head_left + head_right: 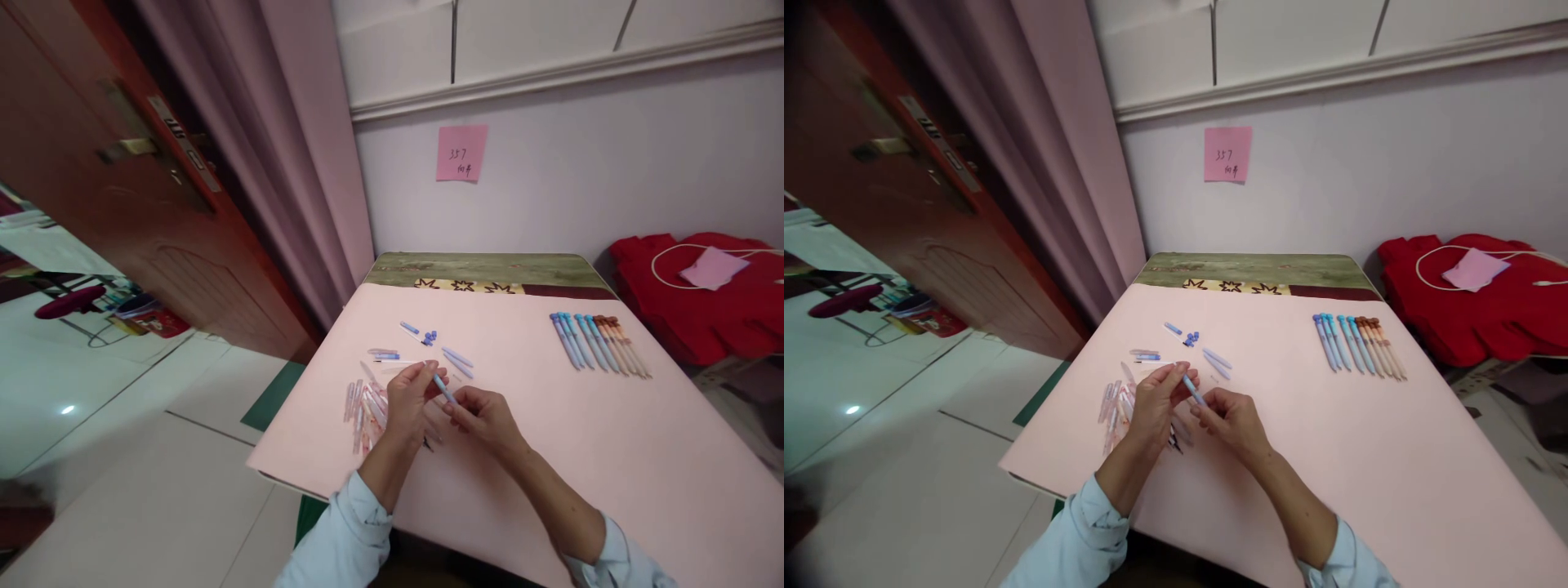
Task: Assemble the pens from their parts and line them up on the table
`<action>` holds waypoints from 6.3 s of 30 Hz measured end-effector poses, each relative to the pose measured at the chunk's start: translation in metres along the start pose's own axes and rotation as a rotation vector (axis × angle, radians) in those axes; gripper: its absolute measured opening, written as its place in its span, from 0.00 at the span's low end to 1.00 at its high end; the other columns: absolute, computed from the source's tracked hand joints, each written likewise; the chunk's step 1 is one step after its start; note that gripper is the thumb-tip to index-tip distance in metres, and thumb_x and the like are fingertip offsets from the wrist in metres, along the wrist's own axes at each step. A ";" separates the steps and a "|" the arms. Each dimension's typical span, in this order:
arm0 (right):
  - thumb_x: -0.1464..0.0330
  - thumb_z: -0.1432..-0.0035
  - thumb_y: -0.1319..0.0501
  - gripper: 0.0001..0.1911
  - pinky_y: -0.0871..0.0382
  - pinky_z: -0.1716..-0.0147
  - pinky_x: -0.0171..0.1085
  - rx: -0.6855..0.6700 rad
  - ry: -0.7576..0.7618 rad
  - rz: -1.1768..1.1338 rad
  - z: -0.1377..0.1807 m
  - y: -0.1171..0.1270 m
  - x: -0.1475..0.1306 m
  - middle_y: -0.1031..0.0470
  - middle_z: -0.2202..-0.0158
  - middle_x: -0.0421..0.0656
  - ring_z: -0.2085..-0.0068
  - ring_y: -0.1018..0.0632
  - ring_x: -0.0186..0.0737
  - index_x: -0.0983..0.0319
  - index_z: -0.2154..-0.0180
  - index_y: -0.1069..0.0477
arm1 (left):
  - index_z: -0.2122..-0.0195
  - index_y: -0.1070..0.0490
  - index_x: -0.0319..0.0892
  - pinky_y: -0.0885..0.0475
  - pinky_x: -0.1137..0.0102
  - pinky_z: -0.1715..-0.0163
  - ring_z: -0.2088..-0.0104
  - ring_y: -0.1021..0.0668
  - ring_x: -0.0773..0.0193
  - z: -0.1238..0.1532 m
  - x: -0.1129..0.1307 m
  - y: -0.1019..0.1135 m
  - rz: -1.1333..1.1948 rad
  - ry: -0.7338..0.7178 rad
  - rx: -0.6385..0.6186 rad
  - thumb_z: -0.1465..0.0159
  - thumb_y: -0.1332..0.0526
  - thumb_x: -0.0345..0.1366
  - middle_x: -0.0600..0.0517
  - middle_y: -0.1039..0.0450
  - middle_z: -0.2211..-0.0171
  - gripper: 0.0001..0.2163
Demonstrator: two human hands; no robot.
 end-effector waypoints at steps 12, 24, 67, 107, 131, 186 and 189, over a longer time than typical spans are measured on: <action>0.55 0.49 0.31 0.17 0.35 0.77 0.32 0.060 -0.033 -0.124 -0.007 0.009 0.006 0.27 0.79 0.37 0.78 0.30 0.33 0.61 0.66 0.30 | 0.65 0.26 0.36 0.25 0.67 0.62 0.67 0.20 0.62 0.000 -0.009 0.007 0.079 -0.002 0.006 0.51 0.27 0.38 0.46 0.21 0.68 0.16; 0.60 0.54 0.27 0.21 0.30 0.71 0.35 0.193 -0.050 -0.506 -0.008 0.005 -0.005 0.24 0.72 0.39 0.73 0.27 0.32 0.61 0.58 0.23 | 0.68 0.26 0.37 0.24 0.67 0.57 0.65 0.19 0.64 0.005 -0.018 0.000 0.326 0.132 0.053 0.47 0.28 0.34 0.48 0.21 0.69 0.09; 0.63 0.54 0.27 0.17 0.30 0.69 0.36 0.172 -0.039 -0.544 -0.011 0.017 -0.004 0.21 0.68 0.42 0.71 0.26 0.34 0.61 0.61 0.21 | 0.66 0.22 0.37 0.27 0.68 0.65 0.69 0.21 0.64 0.016 -0.013 -0.017 0.040 0.137 -0.114 0.52 0.26 0.42 0.48 0.22 0.69 0.17; 0.56 0.48 0.35 0.14 0.41 0.80 0.31 0.344 0.066 -0.135 -0.021 0.024 0.003 0.30 0.77 0.38 0.78 0.33 0.32 0.60 0.69 0.25 | 0.70 0.23 0.44 0.34 0.63 0.61 0.60 0.23 0.52 -0.124 0.005 -0.014 -1.600 -0.552 0.031 0.46 0.35 0.34 0.44 0.22 0.66 0.03; 0.65 0.48 0.35 0.06 0.42 0.77 0.32 0.248 0.100 -0.043 -0.008 0.017 -0.006 0.33 0.80 0.36 0.78 0.35 0.31 0.61 0.71 0.25 | 0.62 0.22 0.36 0.24 0.66 0.56 0.68 0.21 0.66 -0.047 0.015 -0.012 0.067 0.102 -0.135 0.48 0.30 0.27 0.47 0.21 0.69 0.11; 0.61 0.46 0.41 0.13 0.39 0.70 0.35 0.814 -0.466 0.888 -0.040 0.173 0.015 0.19 0.68 0.42 0.64 0.22 0.43 0.54 0.65 0.19 | 0.44 0.34 0.38 0.35 0.50 0.44 0.45 0.28 0.45 -0.014 0.062 0.193 -1.214 -0.509 0.514 0.35 0.51 0.51 0.39 0.30 0.47 0.26; 0.61 0.47 0.41 0.14 0.37 0.68 0.36 0.810 -0.520 0.951 -0.051 0.179 0.019 0.19 0.67 0.46 0.62 0.22 0.45 0.56 0.64 0.19 | 0.45 0.33 0.39 0.35 0.51 0.43 0.45 0.28 0.46 -0.018 0.062 0.192 -1.193 -0.464 0.498 0.35 0.50 0.51 0.40 0.30 0.46 0.25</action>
Point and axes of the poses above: each hand's wrist, its own z-axis away from the middle knuckle, its own y-axis out of the back of the hand, x = y × z, the point moved 1 cm from there along -z, towards the middle knuckle
